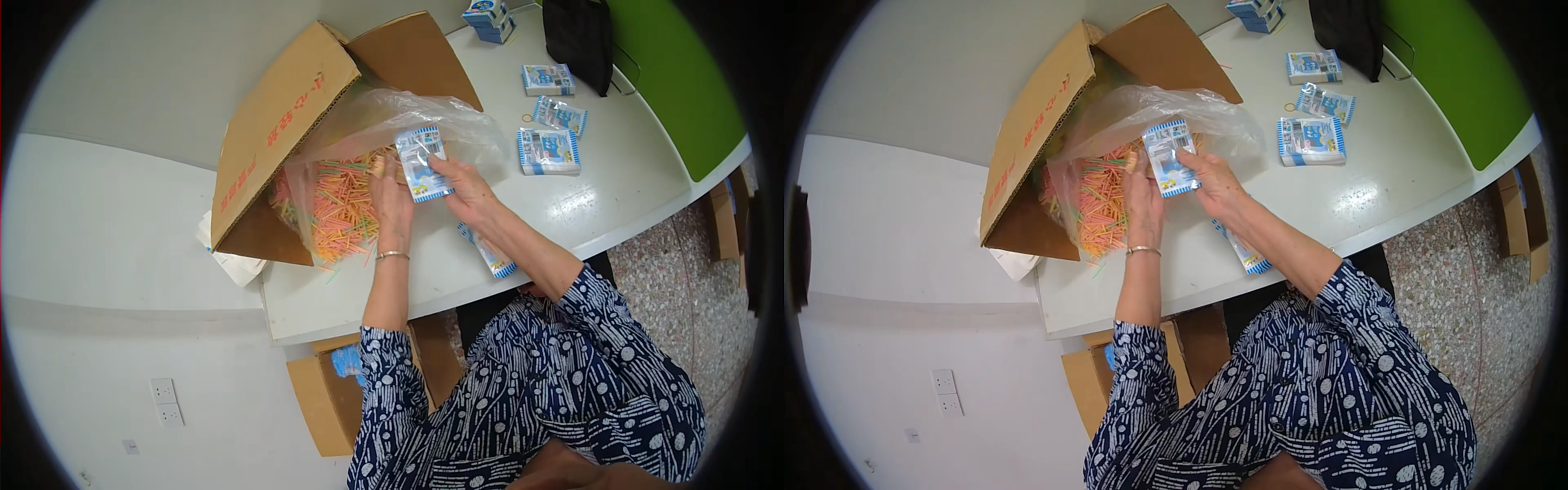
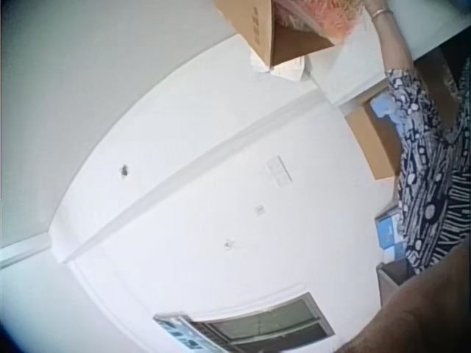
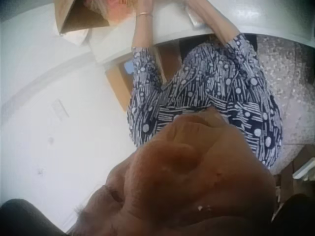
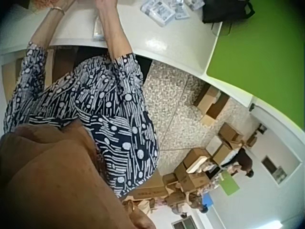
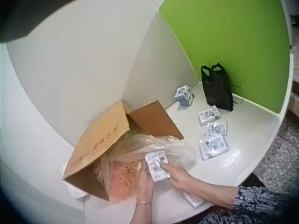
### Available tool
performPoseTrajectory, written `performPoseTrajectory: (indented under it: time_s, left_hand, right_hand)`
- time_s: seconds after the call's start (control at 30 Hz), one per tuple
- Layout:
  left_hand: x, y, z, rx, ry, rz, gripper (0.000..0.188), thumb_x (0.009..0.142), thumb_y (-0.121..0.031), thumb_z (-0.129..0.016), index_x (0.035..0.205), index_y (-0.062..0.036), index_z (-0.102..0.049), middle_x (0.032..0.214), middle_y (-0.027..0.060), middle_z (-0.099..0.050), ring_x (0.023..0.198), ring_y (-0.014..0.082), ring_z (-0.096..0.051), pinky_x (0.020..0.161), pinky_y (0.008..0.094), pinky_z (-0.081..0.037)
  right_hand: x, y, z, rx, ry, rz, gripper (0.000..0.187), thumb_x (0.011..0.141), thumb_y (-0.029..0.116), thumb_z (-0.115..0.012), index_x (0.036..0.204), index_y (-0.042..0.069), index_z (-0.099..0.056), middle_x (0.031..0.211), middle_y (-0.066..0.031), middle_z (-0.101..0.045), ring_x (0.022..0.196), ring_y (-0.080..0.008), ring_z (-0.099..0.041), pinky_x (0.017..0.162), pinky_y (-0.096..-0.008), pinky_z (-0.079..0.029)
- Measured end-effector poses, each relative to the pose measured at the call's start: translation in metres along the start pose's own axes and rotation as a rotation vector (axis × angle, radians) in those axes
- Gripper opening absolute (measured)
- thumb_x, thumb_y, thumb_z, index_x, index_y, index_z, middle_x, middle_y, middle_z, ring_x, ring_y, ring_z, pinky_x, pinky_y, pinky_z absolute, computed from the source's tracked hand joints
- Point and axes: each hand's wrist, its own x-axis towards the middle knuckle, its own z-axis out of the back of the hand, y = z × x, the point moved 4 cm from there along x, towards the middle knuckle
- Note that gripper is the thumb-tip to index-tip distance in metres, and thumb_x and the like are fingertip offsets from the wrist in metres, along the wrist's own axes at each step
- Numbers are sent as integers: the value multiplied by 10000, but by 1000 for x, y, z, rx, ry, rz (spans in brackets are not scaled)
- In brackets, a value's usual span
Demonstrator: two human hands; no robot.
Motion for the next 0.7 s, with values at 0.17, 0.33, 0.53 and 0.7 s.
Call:
performPoseTrajectory:
  time_s: [0.17,0.33,0.53,0.7]
  left_hand:
    - [35,-8,6,216,-79,-147,116,906,-60,-484,928,10,-574,870,76,-608,791,166,-595,737,296,-492]
    - [70,-3,44,754,-3,-218,138,843,-47,-462,830,12,-586,787,67,-602,732,154,-572,680,274,-445]
    - [56,-3,33,531,-34,-180,195,942,-112,-469,1084,11,-521,912,100,-635,837,206,-631,794,323,-512]
    - [13,-20,-11,-57,36,126,223,967,-196,-380,962,3,-480,976,154,-611,951,345,-616,825,486,-523]
  right_hand:
    - [-26,33,-4,-225,-29,12,237,873,168,-625,1035,-1,-593,938,-69,-654,814,-109,-627,757,-252,-508]
    - [-42,46,-1,-457,22,-31,227,867,184,-634,994,-4,-625,844,-44,-667,677,-67,-627,592,-212,-515]
    - [-47,58,18,-715,21,-41,208,857,197,-648,907,-4,-663,772,-30,-662,656,-52,-597,584,-204,-477]
    - [-51,63,25,-764,93,-41,238,852,203,-651,881,-32,-677,741,-34,-656,623,-54,-578,539,-200,-448]
